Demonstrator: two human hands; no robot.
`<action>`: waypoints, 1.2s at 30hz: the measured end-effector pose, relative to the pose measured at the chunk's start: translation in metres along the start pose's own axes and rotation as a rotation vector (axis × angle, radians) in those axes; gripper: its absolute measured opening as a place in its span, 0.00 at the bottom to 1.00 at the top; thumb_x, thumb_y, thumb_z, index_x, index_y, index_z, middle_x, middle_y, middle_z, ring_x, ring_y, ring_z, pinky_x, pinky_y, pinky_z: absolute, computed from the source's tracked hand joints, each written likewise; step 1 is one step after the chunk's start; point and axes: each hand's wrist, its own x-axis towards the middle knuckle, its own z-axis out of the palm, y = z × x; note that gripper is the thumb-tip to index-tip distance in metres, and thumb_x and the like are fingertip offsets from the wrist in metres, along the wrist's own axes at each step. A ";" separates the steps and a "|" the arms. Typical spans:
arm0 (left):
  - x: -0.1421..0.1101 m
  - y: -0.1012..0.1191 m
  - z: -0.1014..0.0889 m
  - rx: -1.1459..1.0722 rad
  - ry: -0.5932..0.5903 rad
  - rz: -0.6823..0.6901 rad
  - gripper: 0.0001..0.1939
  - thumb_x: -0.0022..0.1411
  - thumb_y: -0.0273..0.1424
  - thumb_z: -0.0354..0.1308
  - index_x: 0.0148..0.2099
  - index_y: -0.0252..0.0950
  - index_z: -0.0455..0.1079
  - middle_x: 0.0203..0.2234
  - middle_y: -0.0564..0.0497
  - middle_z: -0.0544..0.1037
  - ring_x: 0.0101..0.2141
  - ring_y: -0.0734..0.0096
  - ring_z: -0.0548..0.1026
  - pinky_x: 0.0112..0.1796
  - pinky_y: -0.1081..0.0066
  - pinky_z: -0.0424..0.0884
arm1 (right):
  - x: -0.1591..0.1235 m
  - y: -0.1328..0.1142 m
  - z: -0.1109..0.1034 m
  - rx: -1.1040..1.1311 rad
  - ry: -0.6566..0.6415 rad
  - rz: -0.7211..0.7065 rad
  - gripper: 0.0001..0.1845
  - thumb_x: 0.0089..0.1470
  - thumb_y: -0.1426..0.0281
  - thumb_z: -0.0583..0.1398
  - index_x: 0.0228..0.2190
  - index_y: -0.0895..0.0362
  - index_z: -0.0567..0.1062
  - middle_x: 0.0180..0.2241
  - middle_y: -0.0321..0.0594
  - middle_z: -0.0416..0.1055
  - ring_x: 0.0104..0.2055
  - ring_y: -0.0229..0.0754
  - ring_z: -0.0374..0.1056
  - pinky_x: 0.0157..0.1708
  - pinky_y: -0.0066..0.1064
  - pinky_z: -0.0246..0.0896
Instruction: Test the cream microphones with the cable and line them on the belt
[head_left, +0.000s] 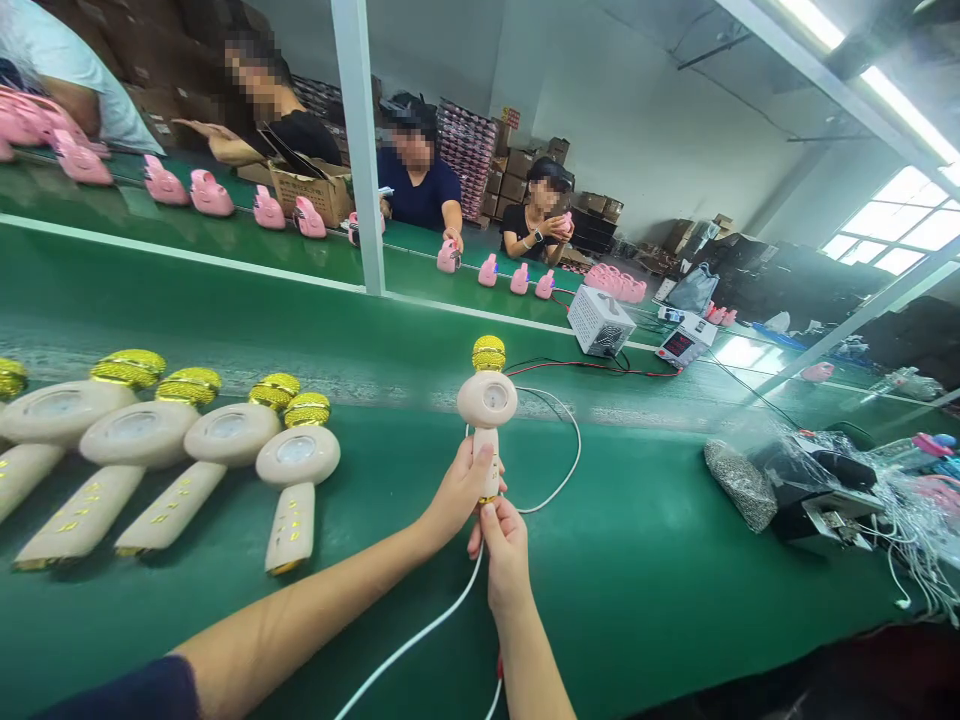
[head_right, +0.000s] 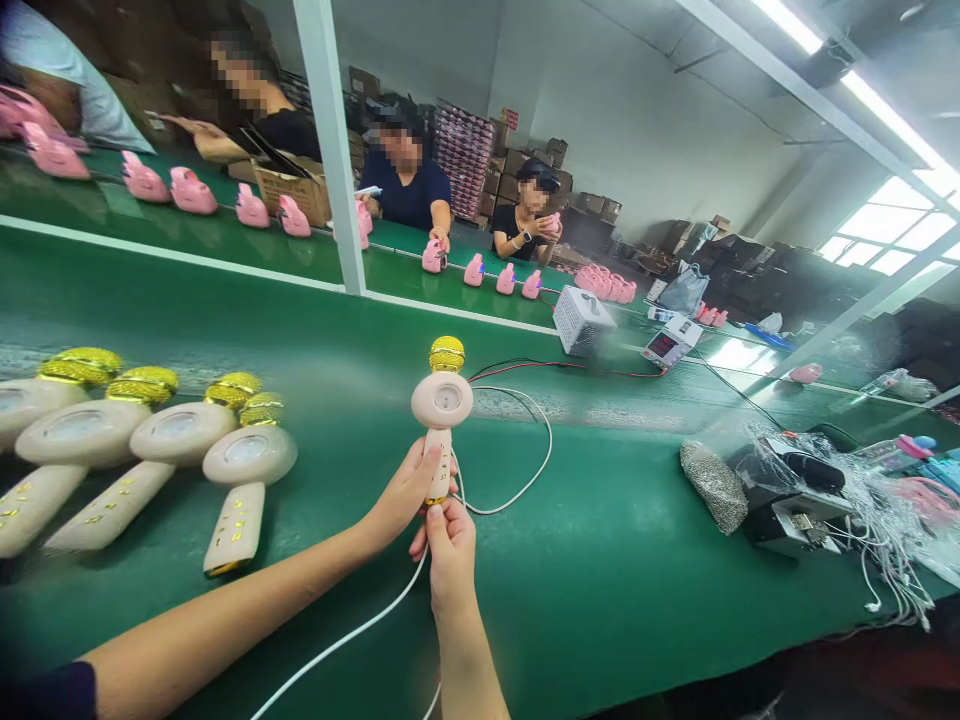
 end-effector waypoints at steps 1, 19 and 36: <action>0.000 0.000 0.000 0.000 -0.002 -0.003 0.29 0.54 0.59 0.50 0.40 0.38 0.56 0.28 0.55 0.69 0.23 0.77 0.71 0.16 0.79 0.61 | 0.000 0.000 0.000 0.000 -0.001 0.001 0.26 0.46 0.45 0.62 0.25 0.56 0.68 0.11 0.29 0.61 0.14 0.31 0.53 0.18 0.25 0.48; 0.005 -0.004 -0.001 0.005 0.025 -0.046 0.35 0.48 0.65 0.50 0.39 0.37 0.56 0.27 0.54 0.69 0.22 0.76 0.71 0.13 0.80 0.57 | 0.005 0.005 0.000 -0.004 0.024 0.037 0.28 0.44 0.44 0.62 0.25 0.58 0.70 0.10 0.28 0.60 0.13 0.31 0.52 0.16 0.23 0.48; 0.008 -0.010 -0.002 -0.001 0.038 -0.080 0.36 0.46 0.66 0.50 0.38 0.37 0.56 0.26 0.55 0.70 0.22 0.76 0.72 0.13 0.80 0.58 | 0.006 0.013 -0.003 0.005 0.051 0.056 0.27 0.45 0.45 0.63 0.26 0.58 0.72 0.11 0.28 0.60 0.14 0.30 0.52 0.16 0.23 0.49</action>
